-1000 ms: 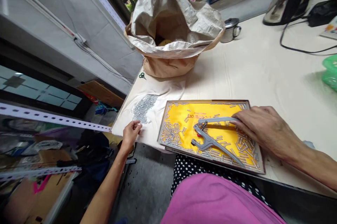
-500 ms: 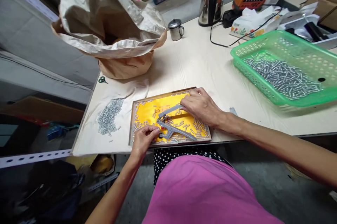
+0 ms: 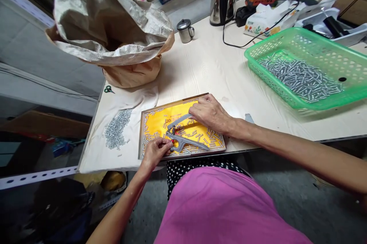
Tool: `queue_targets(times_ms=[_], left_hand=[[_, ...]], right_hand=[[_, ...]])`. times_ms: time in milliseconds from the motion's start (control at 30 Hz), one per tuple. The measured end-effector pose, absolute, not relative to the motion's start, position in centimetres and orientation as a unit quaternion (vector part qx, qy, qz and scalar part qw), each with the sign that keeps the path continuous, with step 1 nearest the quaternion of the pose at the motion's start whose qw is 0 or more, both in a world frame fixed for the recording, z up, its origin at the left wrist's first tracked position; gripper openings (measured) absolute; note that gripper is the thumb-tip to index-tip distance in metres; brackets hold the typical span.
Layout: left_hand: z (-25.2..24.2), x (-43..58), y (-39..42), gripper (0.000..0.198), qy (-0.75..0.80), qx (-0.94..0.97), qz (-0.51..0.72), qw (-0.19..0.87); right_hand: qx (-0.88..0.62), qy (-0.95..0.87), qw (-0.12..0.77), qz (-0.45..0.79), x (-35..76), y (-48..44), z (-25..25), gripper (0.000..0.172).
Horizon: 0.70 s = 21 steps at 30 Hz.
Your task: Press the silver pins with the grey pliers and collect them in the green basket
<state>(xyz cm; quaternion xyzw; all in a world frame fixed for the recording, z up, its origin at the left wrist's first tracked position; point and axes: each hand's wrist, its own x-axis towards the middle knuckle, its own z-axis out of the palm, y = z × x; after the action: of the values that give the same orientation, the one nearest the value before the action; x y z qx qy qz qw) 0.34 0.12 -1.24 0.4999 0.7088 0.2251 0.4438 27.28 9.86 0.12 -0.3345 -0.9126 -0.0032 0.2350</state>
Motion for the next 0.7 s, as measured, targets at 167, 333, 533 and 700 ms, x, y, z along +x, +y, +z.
queue_targets(times_ms=[167,333,533,700], left_hand=[[0.0,0.4,0.5,0.012,0.700,0.497,0.190,0.476],[0.8,0.8,0.7,0.010,0.707,0.510,0.158,0.464],[0.4,0.5,0.5,0.014,0.706,0.534,0.147,0.440],[0.0,0.3,0.3,0.016,0.699,0.545,0.162,0.433]], right_hand=[[-0.335,-0.912,0.237,-0.014,26.3,10.1,0.1,0.032],[-0.338,-0.914,0.221,-0.034,25.8,10.0,0.5,0.035],[-0.334,-0.925,0.181,-0.023,25.8,8.6,0.5,0.071],[-0.351,-0.926,0.137,-0.014,25.7,7.2,0.2,0.108]])
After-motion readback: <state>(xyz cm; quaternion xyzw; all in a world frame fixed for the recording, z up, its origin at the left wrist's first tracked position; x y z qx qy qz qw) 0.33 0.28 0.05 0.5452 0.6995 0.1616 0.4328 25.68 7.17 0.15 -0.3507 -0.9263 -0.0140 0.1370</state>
